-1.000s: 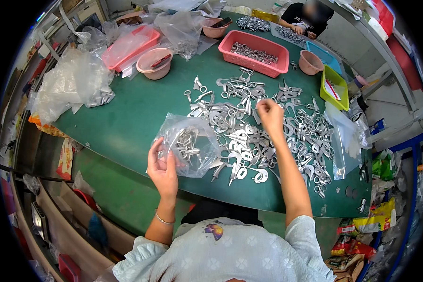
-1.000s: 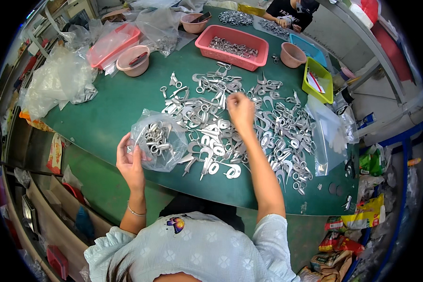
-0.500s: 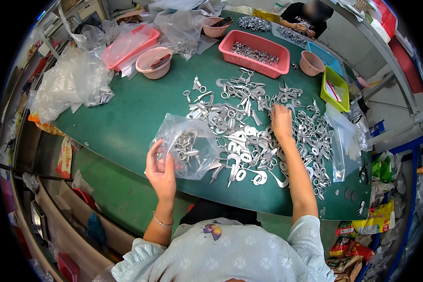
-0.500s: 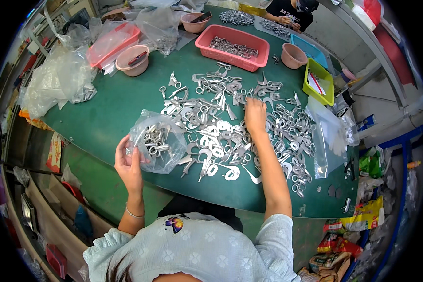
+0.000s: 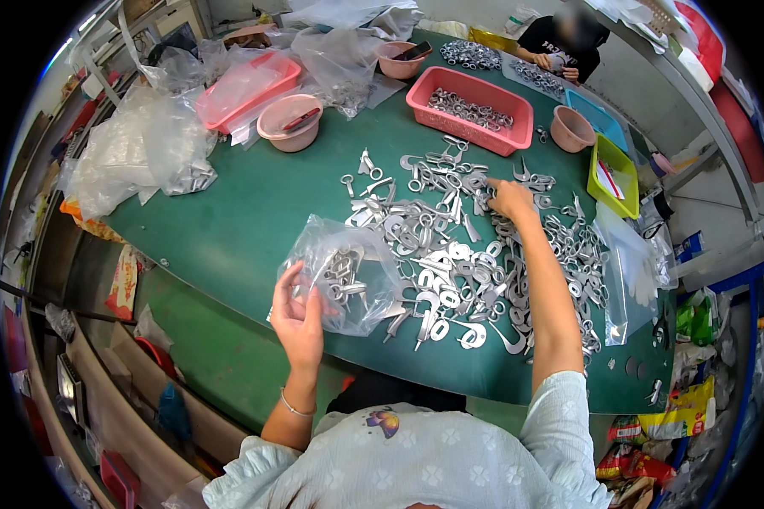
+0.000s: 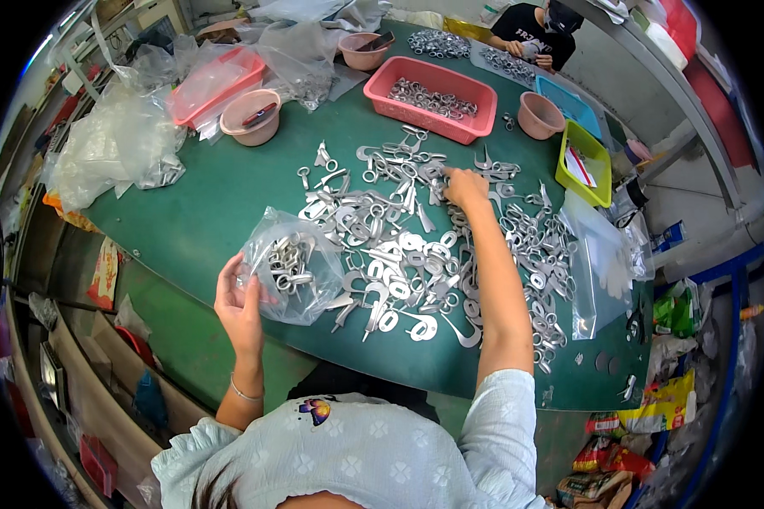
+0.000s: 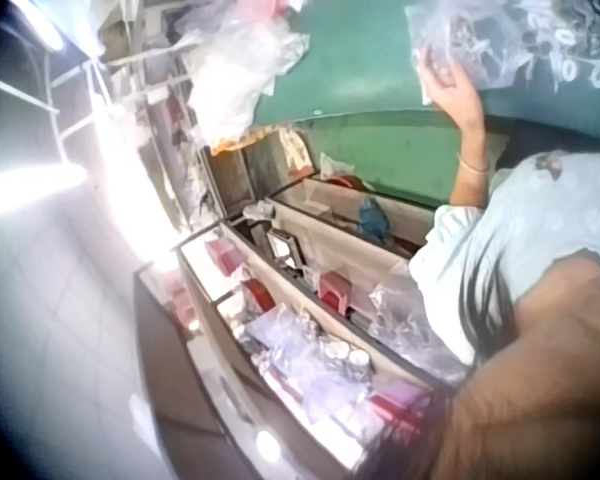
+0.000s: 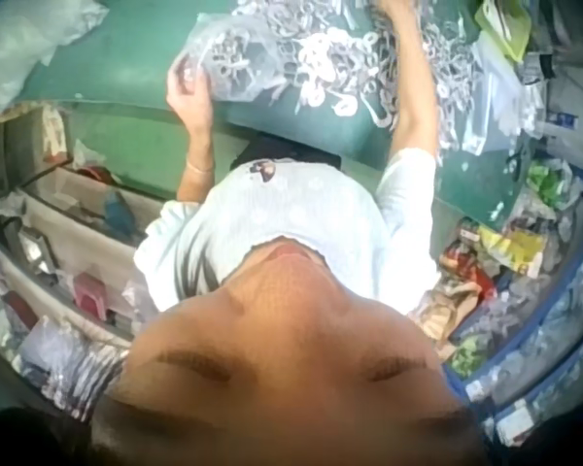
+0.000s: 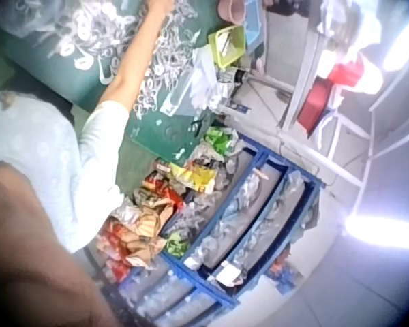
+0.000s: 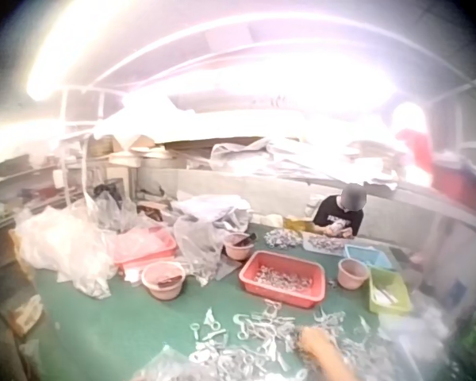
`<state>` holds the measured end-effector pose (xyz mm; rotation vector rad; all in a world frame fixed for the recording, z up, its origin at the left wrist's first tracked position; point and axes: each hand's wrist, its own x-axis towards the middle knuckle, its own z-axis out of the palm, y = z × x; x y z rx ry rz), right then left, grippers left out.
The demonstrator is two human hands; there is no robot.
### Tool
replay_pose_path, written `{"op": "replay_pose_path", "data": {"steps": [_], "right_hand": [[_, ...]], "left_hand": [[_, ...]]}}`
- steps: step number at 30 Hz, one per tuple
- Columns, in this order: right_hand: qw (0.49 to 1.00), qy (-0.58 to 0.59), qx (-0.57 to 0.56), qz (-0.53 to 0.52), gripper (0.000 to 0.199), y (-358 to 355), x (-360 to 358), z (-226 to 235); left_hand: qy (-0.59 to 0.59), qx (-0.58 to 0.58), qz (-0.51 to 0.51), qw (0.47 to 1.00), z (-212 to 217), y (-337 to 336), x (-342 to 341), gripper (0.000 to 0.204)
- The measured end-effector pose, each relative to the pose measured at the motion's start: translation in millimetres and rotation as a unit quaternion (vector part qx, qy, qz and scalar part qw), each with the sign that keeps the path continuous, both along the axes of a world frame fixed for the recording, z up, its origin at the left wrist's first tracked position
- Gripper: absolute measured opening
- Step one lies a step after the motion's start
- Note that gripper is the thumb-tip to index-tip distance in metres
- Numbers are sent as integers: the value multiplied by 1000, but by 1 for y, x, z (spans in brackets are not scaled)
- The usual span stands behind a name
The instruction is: The person sorts a large pile of silver metal hooks and fasteners on a green workbench. They pick up individual pieces, inspect them, and place them into clear plastic bags. The person occasionally moves the bags to a shelf and returns to the table to continue sorting the remaining hardware.
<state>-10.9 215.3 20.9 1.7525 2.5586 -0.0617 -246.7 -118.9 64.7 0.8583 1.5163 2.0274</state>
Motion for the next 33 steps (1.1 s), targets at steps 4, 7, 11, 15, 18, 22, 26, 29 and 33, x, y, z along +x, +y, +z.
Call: {"op": "replay_pose_path", "data": {"steps": [4,7,11,15,18,22,26,29,33], "right_hand": [[997,-78,-1,16,34,13,-4,-10],[998,-44,45,23,26,7,-2,-13],[992,28,116,34,26,-13,7,6],[977,173,100,72,23,-33,26,17],[939,322,-89,87,25,-60,17,41],[800,410,-424,109,25,-147,-39,87],[814,398,-395,150,22,-189,-102,51],[691,589,-413,76,28,-222,-144,45],[629,652,-418,67,30,-230,-155,29]], "left_hand": [[6,-3,-3,1000,2,3,1,34],[-3,3,-1,1000,0,3,0,35],[-9,6,-3,1000,-2,1,0,35],[0,4,-9,1000,-3,3,1,35],[-16,10,-12,1000,-3,4,3,35],[-23,18,-23,999,-9,1,0,38],[-22,17,-25,999,-5,3,6,38],[-1,11,-10,1000,-1,1,4,36],[-13,13,-4,1000,3,0,6,34]]}}
